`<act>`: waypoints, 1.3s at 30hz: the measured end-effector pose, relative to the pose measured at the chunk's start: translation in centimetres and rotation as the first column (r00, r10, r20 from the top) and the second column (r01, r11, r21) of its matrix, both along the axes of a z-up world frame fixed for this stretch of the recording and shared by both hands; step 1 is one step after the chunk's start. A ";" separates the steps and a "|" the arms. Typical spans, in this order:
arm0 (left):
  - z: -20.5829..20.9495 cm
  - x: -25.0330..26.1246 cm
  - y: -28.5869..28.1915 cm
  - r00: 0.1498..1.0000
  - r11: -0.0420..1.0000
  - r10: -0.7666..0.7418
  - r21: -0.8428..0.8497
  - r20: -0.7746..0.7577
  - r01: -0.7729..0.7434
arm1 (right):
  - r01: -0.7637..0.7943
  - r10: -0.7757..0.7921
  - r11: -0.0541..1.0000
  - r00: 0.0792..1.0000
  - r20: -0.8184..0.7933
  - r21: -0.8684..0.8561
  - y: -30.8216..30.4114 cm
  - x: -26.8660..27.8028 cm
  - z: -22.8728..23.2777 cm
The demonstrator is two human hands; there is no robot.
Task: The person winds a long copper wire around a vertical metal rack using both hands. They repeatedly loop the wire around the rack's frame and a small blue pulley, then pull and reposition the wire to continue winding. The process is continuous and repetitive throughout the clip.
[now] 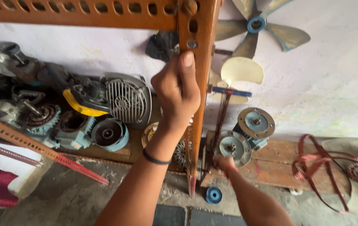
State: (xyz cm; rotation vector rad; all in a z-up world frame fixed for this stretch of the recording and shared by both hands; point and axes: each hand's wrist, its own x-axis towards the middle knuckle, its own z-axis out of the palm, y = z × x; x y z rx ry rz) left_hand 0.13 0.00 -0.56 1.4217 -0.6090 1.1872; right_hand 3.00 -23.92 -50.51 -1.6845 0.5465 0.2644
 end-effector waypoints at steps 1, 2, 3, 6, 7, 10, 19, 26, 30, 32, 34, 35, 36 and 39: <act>-0.1 0.0 0.0 1.000 1.000 -0.014 -0.003 -0.018 0.014 | 0.036 -0.036 0.999 0.996 -0.083 0.001 0.5 -1.5 -0.7; -0.1 0.2 0.0 1.000 1.000 -0.008 -0.003 -0.015 0.008 | -0.462 0.443 0.750 0.882 -0.159 -0.473 1.2 -2.4 -1.2; -0.2 0.2 -0.1 1.000 1.000 -0.005 -0.004 -0.017 0.005 | -0.691 0.698 0.100 0.562 -0.444 -0.716 1.7 -3.8 -1.6; -0.2 0.3 -0.2 1.000 1.000 -0.002 -0.008 -0.024 0.002 | -0.108 0.182 0.980 0.824 -0.536 0.166 3.4 -9.2 -1.8; -0.1 0.4 -0.2 1.000 1.000 -0.006 -0.012 -0.023 0.005 | -0.167 0.245 0.967 0.816 -0.524 0.192 4.1 -10.3 -1.3; 0.0 0.4 -0.2 0.999 0.999 -0.031 -0.026 0.020 0.031 | -0.357 0.439 0.897 0.790 -0.428 0.262 5.5 -13.9 2.5; 0.0 0.3 -0.2 0.999 0.998 -0.037 -0.053 0.020 0.038 | -0.721 0.806 0.570 0.583 0.099 -0.395 5.1 -14.8 37.3; 0.0 0.5 -0.1 0.998 0.999 -0.001 -0.039 0.062 0.004 | 0.457 0.948 0.276 0.013 0.317 -0.845 3.0 -10.1 54.4; 0.0 0.6 -0.1 0.998 0.999 -0.008 -0.041 0.063 0.010 | 0.197 0.680 0.727 -0.076 0.729 -0.658 0.5 0.7 50.6; -0.1 0.5 -0.1 0.998 0.998 -0.026 -0.047 0.058 0.029 | -0.221 0.225 0.966 0.464 0.857 -0.135 -0.6 7.2 43.5; 0.0 0.7 -0.2 0.997 0.998 -0.032 -0.049 0.068 0.035 | -0.193 0.257 0.965 0.569 0.781 -0.177 -1.6 10.8 33.0; 0.1 0.8 -0.2 0.998 0.999 -0.015 -0.040 0.057 0.017 | -0.110 0.242 0.964 0.739 0.628 -0.241 -2.6 11.1 27.5; 0.1 0.8 -0.1 0.999 1.000 0.003 -0.030 0.047 -0.002 | -0.072 0.218 0.945 0.866 0.450 -0.320 -3.4 10.1 21.6; 0.0 0.5 0.0 0.998 1.000 0.021 -0.024 0.057 -0.019 | -0.128 0.149 0.940 0.988 0.043 -0.317 -4.1 3.5 7.1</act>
